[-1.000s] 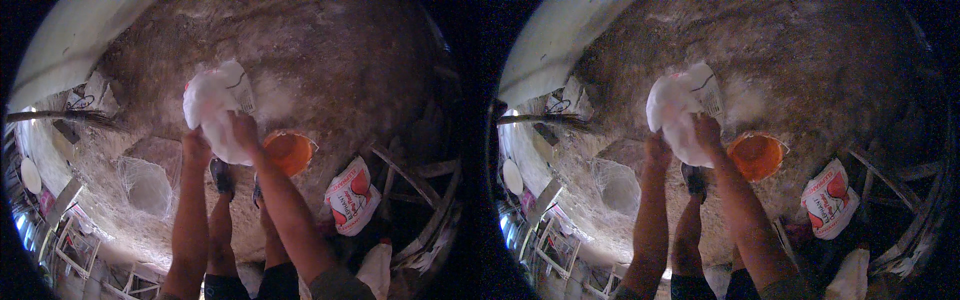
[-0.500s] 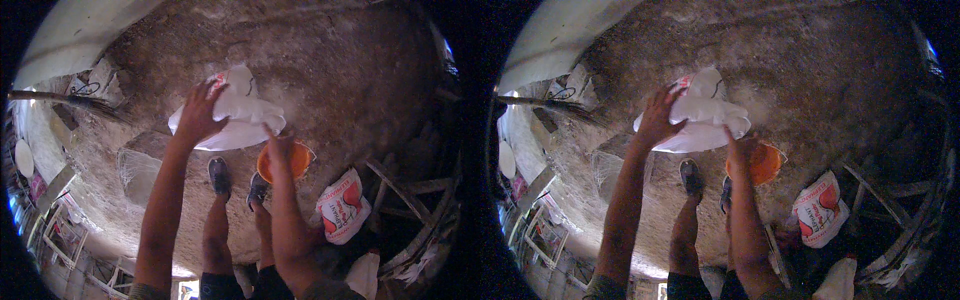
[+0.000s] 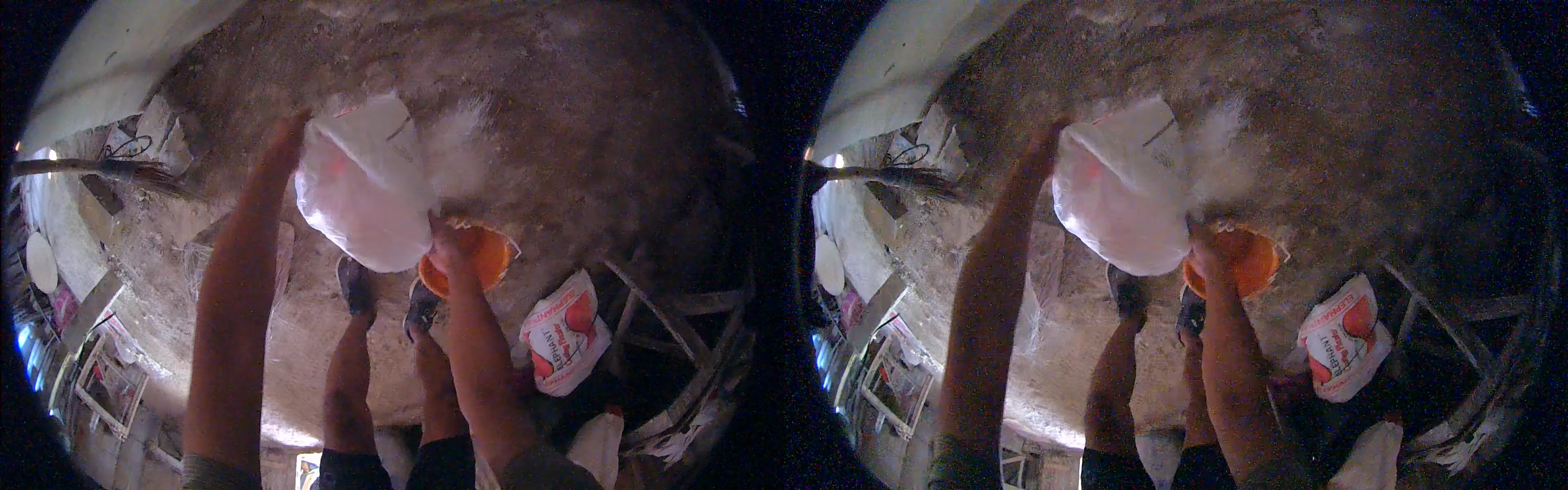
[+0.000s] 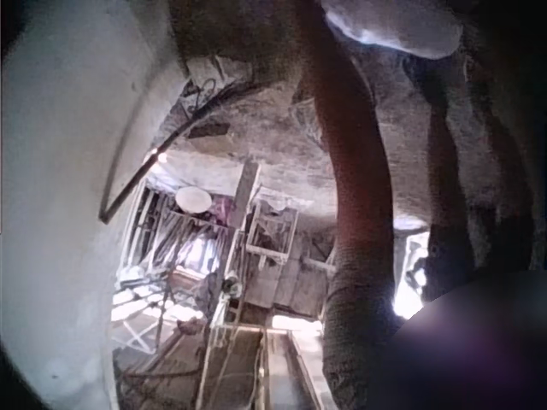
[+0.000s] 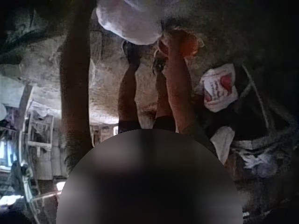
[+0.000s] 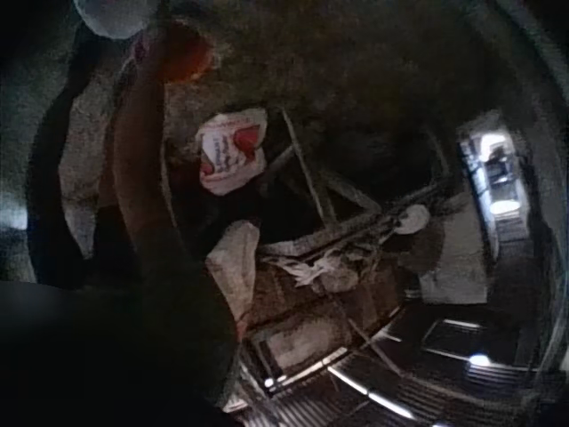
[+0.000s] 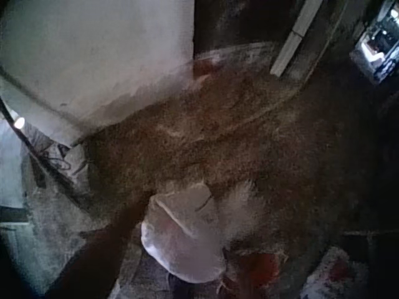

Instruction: The person scoops a white powder from a sack into a bucket, then walks to a workbench and scrapes residue from a long wooden plank using a small tool and a cloth. The person repeatedly scrapes and wipes the plank's surface.

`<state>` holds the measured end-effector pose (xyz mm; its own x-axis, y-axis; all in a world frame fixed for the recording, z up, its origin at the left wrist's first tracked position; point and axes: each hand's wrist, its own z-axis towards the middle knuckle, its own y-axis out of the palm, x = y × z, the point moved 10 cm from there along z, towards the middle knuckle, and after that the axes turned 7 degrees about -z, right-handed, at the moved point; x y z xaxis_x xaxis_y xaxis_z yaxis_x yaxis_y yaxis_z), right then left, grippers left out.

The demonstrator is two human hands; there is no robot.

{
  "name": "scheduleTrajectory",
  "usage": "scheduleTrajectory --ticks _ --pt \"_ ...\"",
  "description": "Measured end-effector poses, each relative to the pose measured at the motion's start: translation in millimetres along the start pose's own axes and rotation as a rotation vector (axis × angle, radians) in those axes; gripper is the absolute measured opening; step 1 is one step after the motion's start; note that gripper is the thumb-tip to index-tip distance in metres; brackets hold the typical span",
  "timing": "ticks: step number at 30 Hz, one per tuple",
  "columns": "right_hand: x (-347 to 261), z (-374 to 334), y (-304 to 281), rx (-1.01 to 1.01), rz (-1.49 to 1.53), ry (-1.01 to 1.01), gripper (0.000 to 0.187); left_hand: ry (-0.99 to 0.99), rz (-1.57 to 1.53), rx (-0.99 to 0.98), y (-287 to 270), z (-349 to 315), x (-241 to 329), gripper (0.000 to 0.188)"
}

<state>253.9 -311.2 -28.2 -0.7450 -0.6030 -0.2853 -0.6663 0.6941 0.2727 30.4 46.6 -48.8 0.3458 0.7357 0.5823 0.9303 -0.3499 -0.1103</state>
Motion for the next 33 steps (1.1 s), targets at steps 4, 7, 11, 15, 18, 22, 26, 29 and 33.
scheduleTrajectory --ticks 4,7,11,15,18,22,26,29,33 --pt "-109 -41 -5 0.395 -1.017 -0.377 0.054 0.355 -0.096 0.462 -48 -108 -12 0.084" --pt "-174 -81 59 0.499 -1.248 -0.772 0.058 0.163 0.100 0.665 -16 -233 -60 0.063" --pt "-158 -48 152 0.495 -1.412 -0.866 0.051 -0.032 -0.793 0.339 98 -263 -109 0.049" --pt "-116 11 157 0.369 -1.644 -0.662 0.049 0.014 -1.381 0.196 107 -205 -99 0.046" --pt "-134 8 101 0.394 -1.437 -0.462 0.054 0.013 -1.333 0.097 75 -193 -79 0.044" --pt "-140 -41 35 0.312 -0.429 -0.046 0.056 -0.113 -1.174 0.046 49 -216 -48 0.045" --pt "-114 -87 27 0.157 -0.134 -0.043 0.052 -0.137 -1.081 -0.142 53 -225 -17 0.047" --pt "-102 -92 -4 0.229 -0.207 -0.103 0.049 -0.153 -0.988 -0.159 64 -212 -27 0.055" --pt "-158 -103 13 0.627 -1.441 -0.564 0.058 0.047 -0.515 0.383 47 -220 -64 0.057"
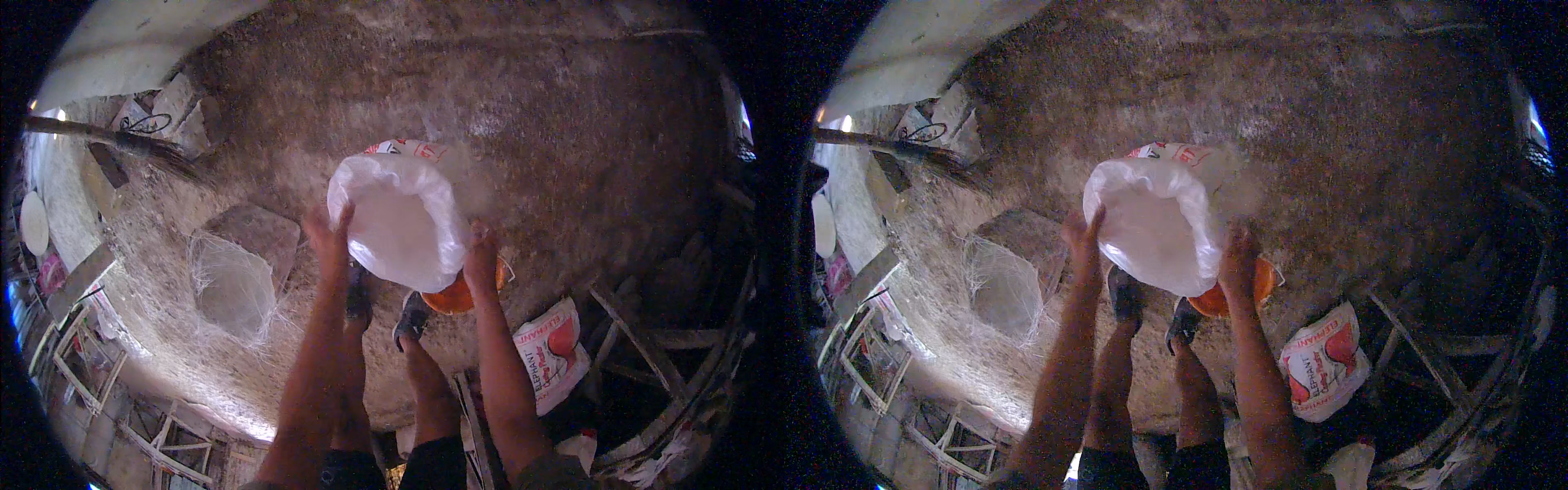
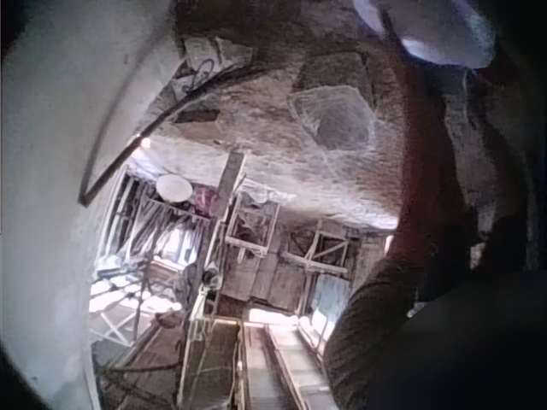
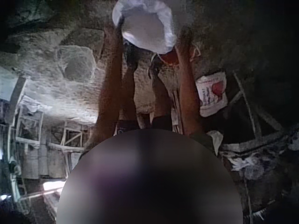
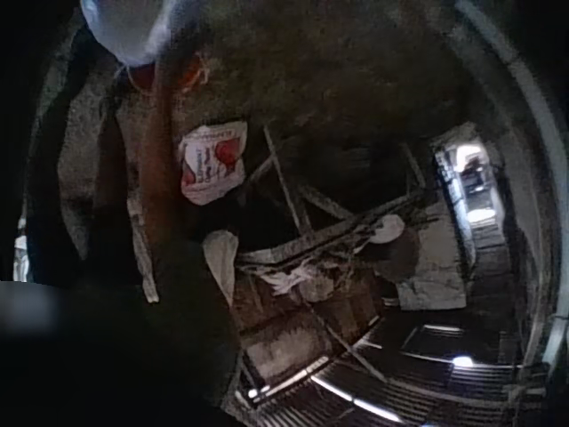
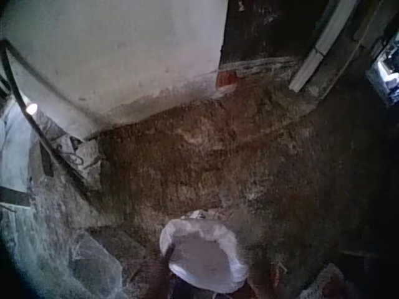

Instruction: The person scoops a white powder from a sack into a bucket, then walks to a workbench and scrapes residue from a long wooden plank using a small tool and a cloth. The person repeatedly scrapes and wipes the plank's surface.

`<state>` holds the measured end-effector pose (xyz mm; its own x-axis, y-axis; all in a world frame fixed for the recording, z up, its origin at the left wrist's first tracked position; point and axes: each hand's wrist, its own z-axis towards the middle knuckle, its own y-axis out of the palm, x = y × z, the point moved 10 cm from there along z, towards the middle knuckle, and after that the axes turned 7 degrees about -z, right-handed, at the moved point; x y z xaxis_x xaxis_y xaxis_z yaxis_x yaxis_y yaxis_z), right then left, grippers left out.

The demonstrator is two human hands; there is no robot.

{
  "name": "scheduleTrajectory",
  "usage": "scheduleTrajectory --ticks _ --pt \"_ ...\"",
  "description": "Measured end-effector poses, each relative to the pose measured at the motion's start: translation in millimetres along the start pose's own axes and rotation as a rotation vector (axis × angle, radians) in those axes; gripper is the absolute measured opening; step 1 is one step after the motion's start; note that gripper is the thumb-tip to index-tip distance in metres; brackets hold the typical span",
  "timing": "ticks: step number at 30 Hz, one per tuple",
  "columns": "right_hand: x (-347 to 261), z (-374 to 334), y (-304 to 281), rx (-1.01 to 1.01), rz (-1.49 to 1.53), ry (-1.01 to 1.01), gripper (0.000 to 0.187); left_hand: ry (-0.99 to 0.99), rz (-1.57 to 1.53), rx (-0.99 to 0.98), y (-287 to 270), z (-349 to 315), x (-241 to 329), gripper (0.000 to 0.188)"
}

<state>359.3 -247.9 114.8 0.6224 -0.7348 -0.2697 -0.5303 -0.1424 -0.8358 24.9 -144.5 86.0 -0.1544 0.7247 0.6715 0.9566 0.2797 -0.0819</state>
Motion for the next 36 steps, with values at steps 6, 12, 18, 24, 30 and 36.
scheduleTrajectory --ticks 6,12,18,24,30,36 --pt "-148 4 -2 0.410 -0.209 -0.315 0.054 -0.111 -0.288 0.200 7 -36 -81 0.051" --pt "-112 87 85 -0.145 -0.333 0.042 0.056 -0.339 -0.594 0.124 -4 44 -145 0.047" --pt "-8 149 91 -0.465 0.775 0.354 0.057 -0.636 -0.536 -0.090 -60 41 -156 0.049" --pt "-103 80 -37 0.506 -0.192 -0.411 0.037 0.619 0.815 0.025 -18 35 6 0.050" --pt "-160 -3 92 -0.043 -0.447 -0.711 0.031 0.356 0.687 -0.091 30 37 52 0.040" --pt "-120 44 175 -0.072 -0.580 -0.652 0.058 0.594 0.744 0.333 -27 -49 30 0.061"
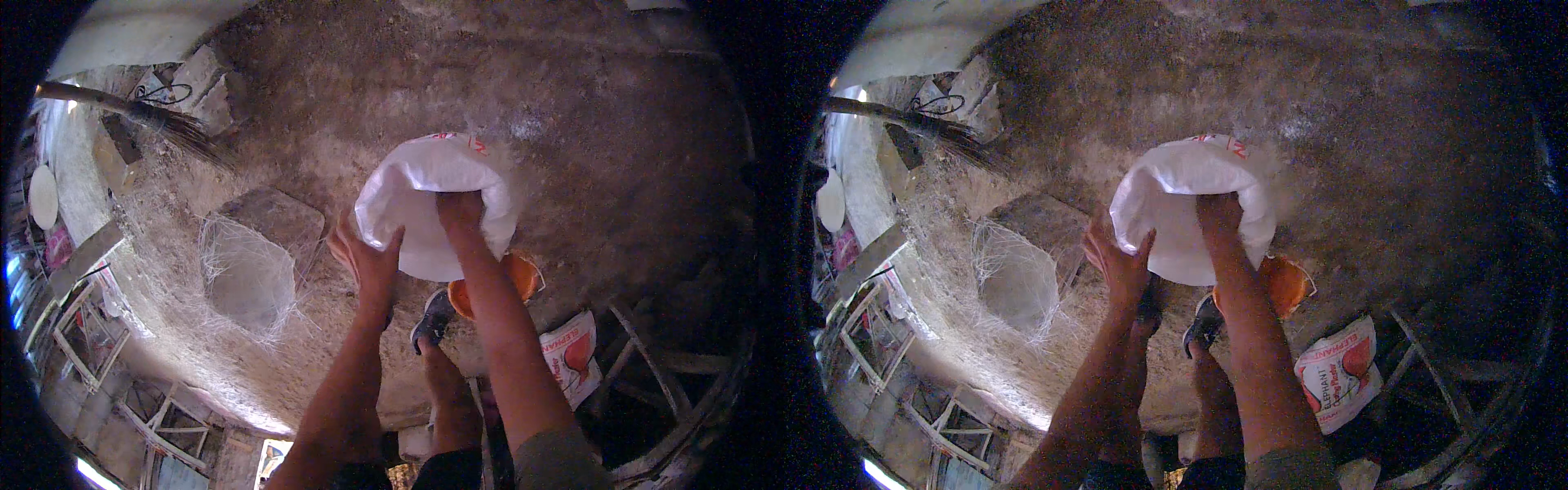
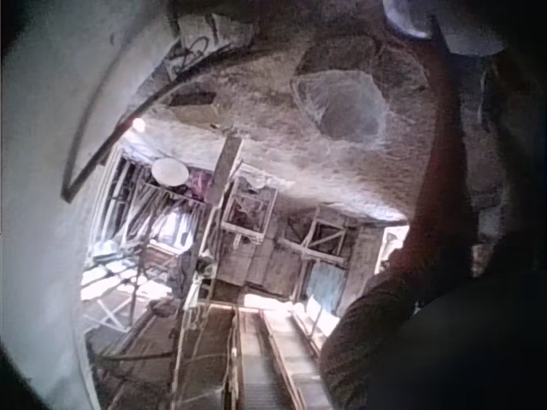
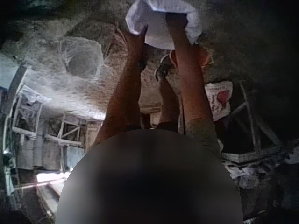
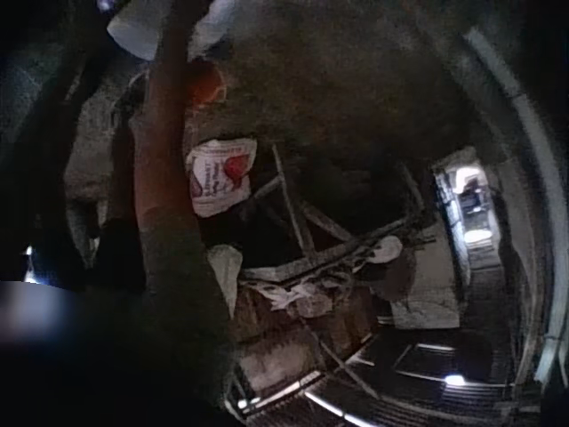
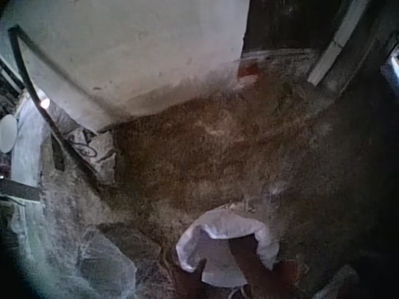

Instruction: The person scoops a white powder from a sack into a bucket, then walks to a workbench and scrapes residue from a long wooden plank using a small tool and a cloth. The person repeatedly scrapes and wipes the plank's surface.

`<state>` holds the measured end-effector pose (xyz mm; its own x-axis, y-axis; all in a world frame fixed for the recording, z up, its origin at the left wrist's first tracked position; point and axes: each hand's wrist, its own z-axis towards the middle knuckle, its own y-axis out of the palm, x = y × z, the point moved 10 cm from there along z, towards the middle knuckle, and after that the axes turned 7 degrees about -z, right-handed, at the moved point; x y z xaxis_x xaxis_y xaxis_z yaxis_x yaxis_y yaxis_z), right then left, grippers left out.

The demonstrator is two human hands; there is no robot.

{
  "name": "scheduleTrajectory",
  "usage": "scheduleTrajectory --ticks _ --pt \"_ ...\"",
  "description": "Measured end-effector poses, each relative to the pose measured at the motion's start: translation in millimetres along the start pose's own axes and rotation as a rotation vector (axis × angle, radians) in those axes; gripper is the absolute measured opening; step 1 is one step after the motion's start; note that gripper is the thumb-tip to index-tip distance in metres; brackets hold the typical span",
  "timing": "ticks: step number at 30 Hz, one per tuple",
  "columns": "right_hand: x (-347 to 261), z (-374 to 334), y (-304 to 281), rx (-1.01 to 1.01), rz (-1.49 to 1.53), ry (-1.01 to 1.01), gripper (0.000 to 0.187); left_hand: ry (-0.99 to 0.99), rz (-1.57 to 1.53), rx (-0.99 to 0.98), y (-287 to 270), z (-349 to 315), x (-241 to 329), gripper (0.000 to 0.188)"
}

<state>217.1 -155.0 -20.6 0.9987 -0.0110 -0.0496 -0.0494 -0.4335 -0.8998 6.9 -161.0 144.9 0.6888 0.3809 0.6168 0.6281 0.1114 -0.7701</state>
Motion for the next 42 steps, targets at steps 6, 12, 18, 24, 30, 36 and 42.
scheduleTrajectory --ticks 6,12,18,24,30,36,42 --pt "-18 -29 28 -0.182 0.242 0.085 0.076 -0.640 -0.695 -0.354 58 -60 -91 0.068" --pt "-11 37 -24 0.338 0.451 -0.021 0.067 -0.642 -0.871 -0.370 36 -66 -70 0.063" --pt "-15 30 41 -0.029 0.289 0.048 0.082 -0.629 -1.012 -0.327 27 -66 -56 0.068" --pt "-29 -24 89 -0.615 0.845 0.134 0.082 -0.582 -0.947 -0.285 13 -83 -61 0.064" --pt "-27 -25 64 -0.424 1.055 0.066 0.075 -0.676 -0.876 -0.275 7 -118 -72 0.056" --pt "-5 -6 58 -0.368 1.192 0.056 0.071 -0.997 -1.071 -0.158 15 -162 -65 0.056" --pt "11 -46 54 -0.644 1.331 0.165 0.066 -1.074 -0.915 -0.186 54 -162 -63 0.068"
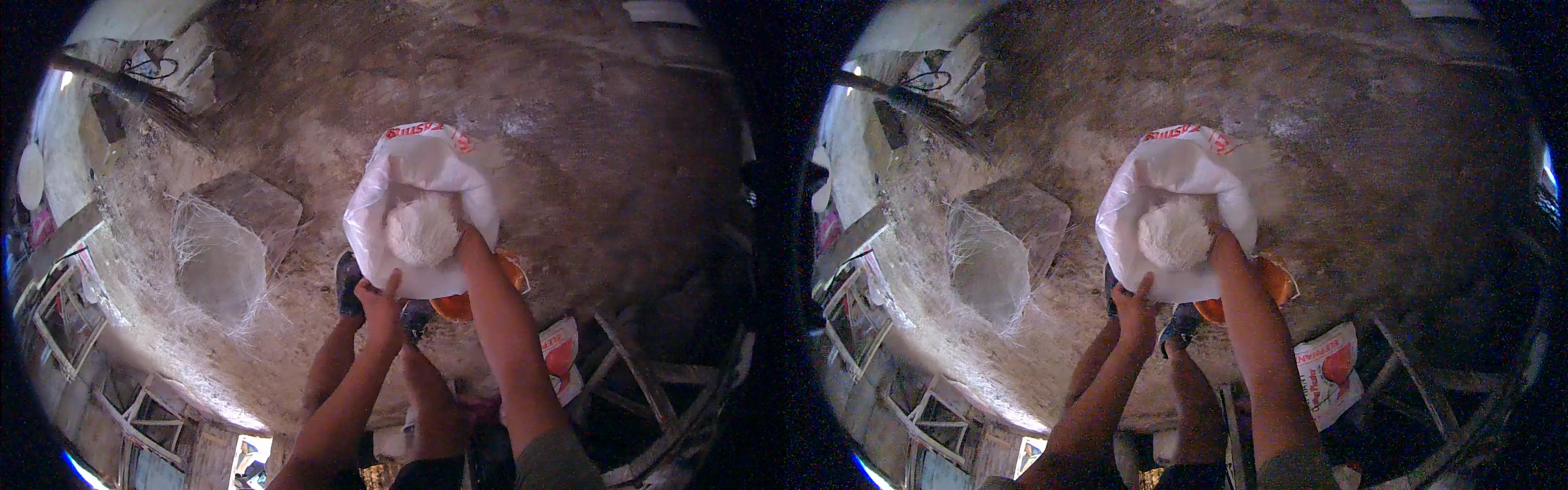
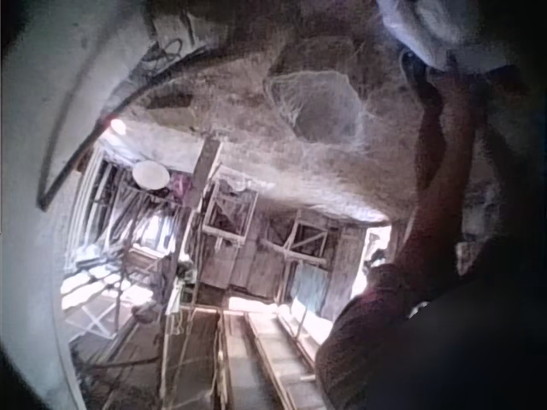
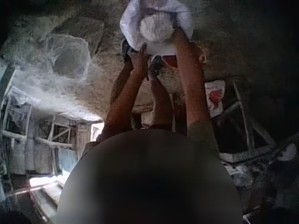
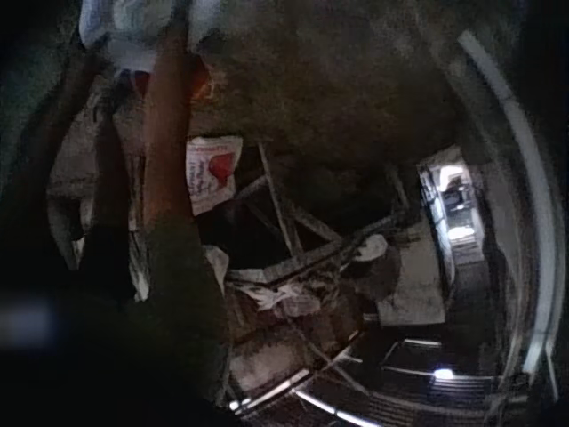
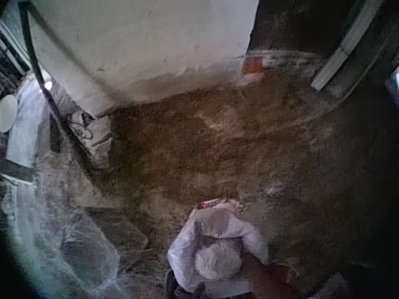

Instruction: The person scoops a white powder from a sack into a bucket, then walks to a workbench and scrapes residue from a long wooden plank using a small tool and a cloth. The person repeatedly scrapes and wipes the plank's surface.

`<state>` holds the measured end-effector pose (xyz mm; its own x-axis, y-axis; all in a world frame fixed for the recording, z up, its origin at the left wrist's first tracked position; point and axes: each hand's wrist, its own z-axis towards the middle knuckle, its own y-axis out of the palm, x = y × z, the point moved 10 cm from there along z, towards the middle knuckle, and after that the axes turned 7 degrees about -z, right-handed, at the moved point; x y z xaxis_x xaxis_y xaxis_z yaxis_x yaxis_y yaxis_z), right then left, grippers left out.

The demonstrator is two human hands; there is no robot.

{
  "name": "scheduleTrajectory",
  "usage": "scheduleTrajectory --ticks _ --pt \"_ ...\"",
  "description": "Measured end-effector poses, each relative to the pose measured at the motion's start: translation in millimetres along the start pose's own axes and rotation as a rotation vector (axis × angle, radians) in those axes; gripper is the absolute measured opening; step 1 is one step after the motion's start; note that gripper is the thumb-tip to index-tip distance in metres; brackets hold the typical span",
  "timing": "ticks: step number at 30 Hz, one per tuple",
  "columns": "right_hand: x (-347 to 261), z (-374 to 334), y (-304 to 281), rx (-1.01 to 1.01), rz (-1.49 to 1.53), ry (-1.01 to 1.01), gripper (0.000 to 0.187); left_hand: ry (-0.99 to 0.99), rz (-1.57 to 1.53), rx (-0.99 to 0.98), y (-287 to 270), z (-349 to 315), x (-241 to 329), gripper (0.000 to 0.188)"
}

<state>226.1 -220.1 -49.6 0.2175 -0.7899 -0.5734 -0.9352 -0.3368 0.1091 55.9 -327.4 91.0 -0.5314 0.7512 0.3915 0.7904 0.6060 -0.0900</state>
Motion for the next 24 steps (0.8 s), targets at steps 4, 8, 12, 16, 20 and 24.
scheduleTrajectory --ticks 4,8,12,16,20,24 --pt "15 -36 -8 -0.054 0.094 0.087 0.063 -0.115 -0.114 0.026 -6 8 -21 0.068" --pt "41 -73 -26 -0.067 0.170 0.151 0.060 -0.113 -0.106 -0.036 -4 12 -29 0.065" --pt "84 -123 -44 -0.067 0.267 0.215 0.057 -0.157 -0.157 -0.094 5 10 -38 0.057" --pt "136 -160 -49 -0.048 0.373 0.272 0.054 -0.195 -0.076 -0.163 9 6 -47 0.058" --pt "187 -177 -37 0.003 0.467 0.323 0.051 -0.094 -0.096 -0.171 3 12 -47 0.061" --pt "227 -170 -34 0.142 0.506 0.340 0.048 -0.047 -0.040 -0.114 -9 18 -50 0.062"
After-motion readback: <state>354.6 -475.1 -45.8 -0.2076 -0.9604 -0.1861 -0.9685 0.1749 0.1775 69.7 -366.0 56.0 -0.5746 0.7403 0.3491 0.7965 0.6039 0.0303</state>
